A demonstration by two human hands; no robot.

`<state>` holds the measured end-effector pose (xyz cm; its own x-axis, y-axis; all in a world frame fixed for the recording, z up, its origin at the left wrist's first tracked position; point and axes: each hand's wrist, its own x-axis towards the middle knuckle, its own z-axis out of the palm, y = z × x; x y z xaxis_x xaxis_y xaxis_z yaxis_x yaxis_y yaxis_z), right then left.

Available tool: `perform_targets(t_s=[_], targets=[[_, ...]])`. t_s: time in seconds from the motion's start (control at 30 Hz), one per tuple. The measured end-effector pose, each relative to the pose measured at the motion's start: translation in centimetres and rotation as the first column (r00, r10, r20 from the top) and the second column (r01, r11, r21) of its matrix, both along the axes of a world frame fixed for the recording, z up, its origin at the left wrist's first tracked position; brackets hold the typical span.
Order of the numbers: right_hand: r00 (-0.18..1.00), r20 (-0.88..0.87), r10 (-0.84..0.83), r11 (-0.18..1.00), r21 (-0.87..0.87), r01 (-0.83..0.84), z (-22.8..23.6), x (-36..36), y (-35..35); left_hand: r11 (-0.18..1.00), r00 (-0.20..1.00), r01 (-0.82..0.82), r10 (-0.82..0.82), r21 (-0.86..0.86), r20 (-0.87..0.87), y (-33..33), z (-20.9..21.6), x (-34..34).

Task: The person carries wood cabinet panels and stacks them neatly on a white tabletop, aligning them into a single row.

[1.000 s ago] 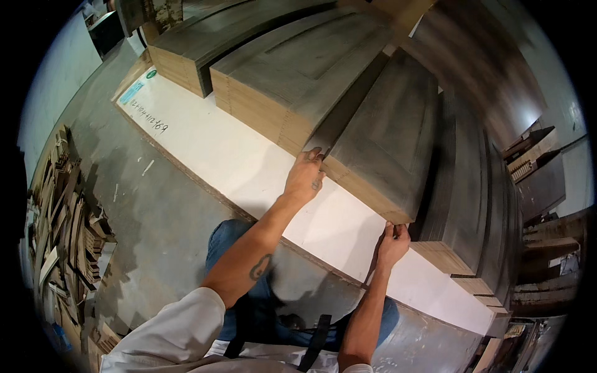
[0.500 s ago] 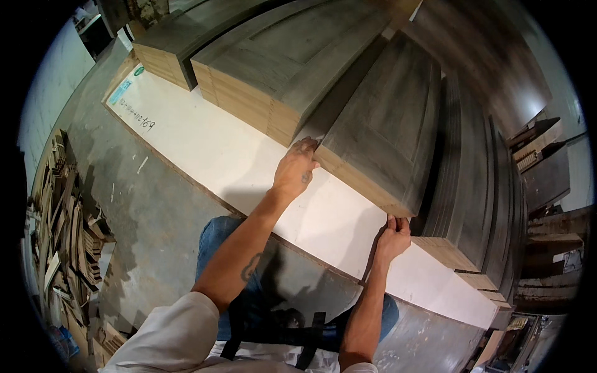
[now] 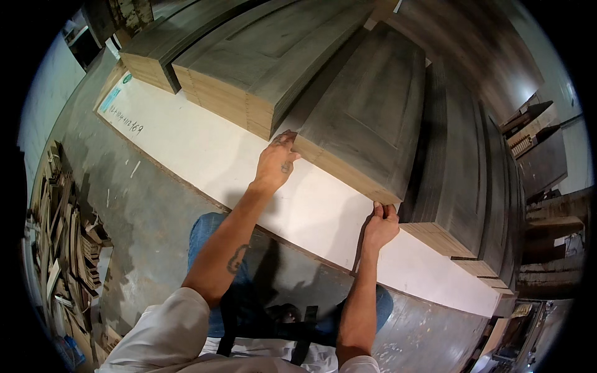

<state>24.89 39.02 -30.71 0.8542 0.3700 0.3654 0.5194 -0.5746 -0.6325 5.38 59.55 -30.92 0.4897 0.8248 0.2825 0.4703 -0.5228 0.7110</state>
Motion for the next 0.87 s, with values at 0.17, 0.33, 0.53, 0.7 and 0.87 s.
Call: perform_targets(t_s=[0.17,0.33,0.53,0.7,0.87], targets=[[1.000,-0.012,0.006,0.999,0.038,-0.006,-0.1,-0.1,0.0,1.000,0.999,-0.010,0.009,0.029,0.047,0.0,-0.4,-0.1],[0.999,-0.044,-0.020,1.000,0.009,0.021,0.5,-1.1,0.8,1.000,1.000,-0.007,0.006,0.026,0.029,0.7,-0.5,-0.8],[0.994,-0.055,-0.089,0.989,0.112,0.095,-0.1,0.5,-0.5,0.995,0.998,0.051,-0.053,0.086,0.020,0.0,0.1,1.6],[0.997,-0.066,-0.035,0.998,0.044,0.038,0.3,-0.5,0.6,0.983,0.989,-0.119,0.130,0.141,-0.077,-3.3,-1.3,0.1],[0.971,-0.231,-0.063,0.996,0.050,0.076,1.1,-0.5,1.1,0.974,0.920,-0.159,0.206,0.162,-0.333,-2.8,1.4,-0.9]])
